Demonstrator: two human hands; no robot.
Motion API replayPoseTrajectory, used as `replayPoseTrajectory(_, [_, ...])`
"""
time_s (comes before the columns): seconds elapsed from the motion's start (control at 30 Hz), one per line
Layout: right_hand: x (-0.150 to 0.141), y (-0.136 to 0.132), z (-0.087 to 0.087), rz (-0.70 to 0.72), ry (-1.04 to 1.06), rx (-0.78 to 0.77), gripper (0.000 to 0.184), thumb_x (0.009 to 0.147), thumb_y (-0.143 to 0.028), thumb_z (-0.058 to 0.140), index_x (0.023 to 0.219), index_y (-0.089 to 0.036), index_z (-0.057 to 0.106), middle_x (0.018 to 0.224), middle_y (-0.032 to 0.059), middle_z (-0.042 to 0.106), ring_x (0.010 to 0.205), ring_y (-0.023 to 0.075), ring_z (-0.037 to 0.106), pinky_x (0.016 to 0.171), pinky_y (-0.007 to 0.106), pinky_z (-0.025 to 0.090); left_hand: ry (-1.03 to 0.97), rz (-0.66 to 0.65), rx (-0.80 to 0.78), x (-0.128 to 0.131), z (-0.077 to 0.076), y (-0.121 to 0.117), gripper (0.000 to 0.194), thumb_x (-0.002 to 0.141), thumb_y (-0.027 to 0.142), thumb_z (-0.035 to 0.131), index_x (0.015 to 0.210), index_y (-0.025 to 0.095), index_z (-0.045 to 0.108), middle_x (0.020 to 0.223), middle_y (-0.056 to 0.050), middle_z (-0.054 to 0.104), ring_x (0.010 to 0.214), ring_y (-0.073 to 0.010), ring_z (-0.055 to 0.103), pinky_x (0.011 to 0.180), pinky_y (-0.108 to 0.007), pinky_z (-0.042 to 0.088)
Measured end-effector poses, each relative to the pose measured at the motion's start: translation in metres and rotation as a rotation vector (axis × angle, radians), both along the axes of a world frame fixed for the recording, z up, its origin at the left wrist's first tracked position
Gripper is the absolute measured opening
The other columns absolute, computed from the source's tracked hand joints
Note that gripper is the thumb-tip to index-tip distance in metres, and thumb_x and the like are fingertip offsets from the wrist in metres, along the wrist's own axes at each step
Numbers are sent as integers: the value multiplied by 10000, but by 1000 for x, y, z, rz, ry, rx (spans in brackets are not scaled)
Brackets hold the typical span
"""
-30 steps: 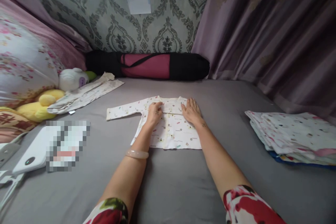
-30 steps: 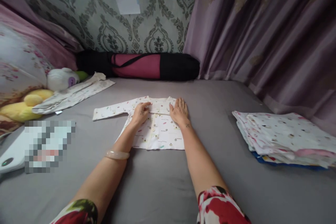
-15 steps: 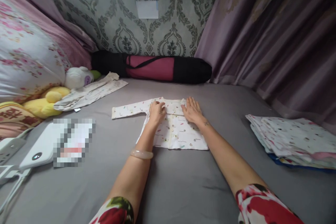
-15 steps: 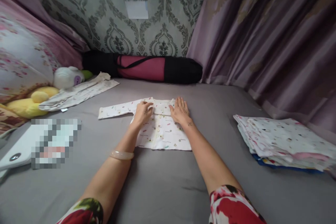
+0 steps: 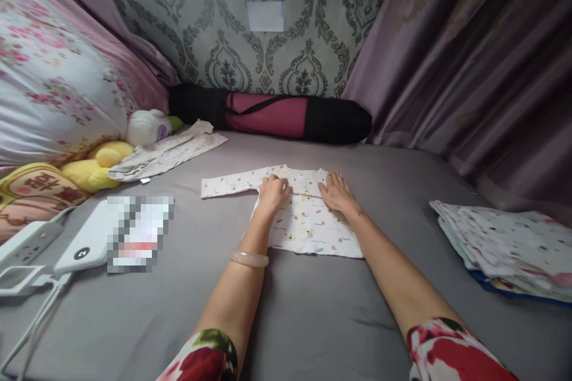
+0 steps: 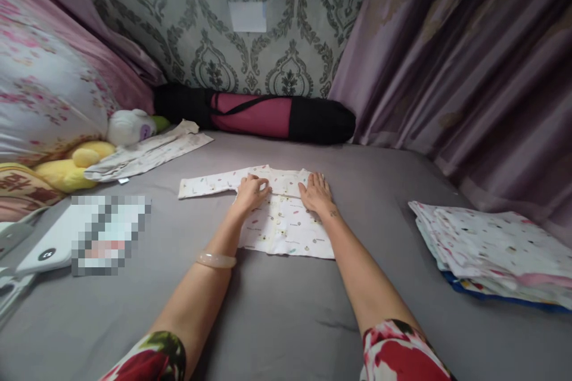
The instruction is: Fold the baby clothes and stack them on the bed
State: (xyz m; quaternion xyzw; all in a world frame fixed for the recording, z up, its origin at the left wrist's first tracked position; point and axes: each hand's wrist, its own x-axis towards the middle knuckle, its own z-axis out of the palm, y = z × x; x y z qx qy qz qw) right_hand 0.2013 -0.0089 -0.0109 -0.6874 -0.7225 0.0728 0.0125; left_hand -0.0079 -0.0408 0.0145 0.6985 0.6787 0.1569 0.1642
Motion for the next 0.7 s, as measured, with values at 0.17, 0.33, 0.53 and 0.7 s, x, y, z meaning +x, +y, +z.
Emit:
replayPoseTrajectory(0.17, [-27, -12, 13, 78, 43, 48, 669, 990, -462, 141, 1530, -70, 201, 1603, 146, 136, 1477, 245, 73, 1181, 407, 77, 31, -16, -18, -1, 1, 1, 316, 895, 403, 500, 1104, 228, 660, 1230, -123, 566, 1140, -306, 490, 918, -391, 406])
replayPoseTrajectory(0.33, [-49, -24, 11, 145, 93, 3, 592, 1000, -446, 155, 1533, -204, 240, 1611, 97, 137, 1477, 242, 82, 1171, 466, 59, 28, -33, -8, -6, -1, 5, 412, 896, 396, 489, 1240, 203, 607, 1215, -142, 597, 1146, -302, 513, 942, -390, 403])
replayPoseTrajectory(0.53, [-46, -22, 6, 149, 92, -16, 589, 998, -446, 171, 1534, -210, 235, 1614, 95, 119, 1478, 243, 70, 1170, 474, 37, -48, 9, 8, -17, 4, 7, 444, 888, 389, 515, 1264, 175, 611, 1165, -145, 645, 1065, -271, 585, 939, -367, 428])
replayPoseTrajectory(0.7, [-47, -17, 13, 139, 117, -87, 603, 993, -445, 182, 1536, -186, 228, 1613, 122, 99, 1479, 259, 48, 1167, 490, 49, -157, 71, 10, -32, 15, 6, 444, 876, 375, 541, 1249, 147, 621, 1144, -148, 675, 1015, -250, 631, 895, -328, 457])
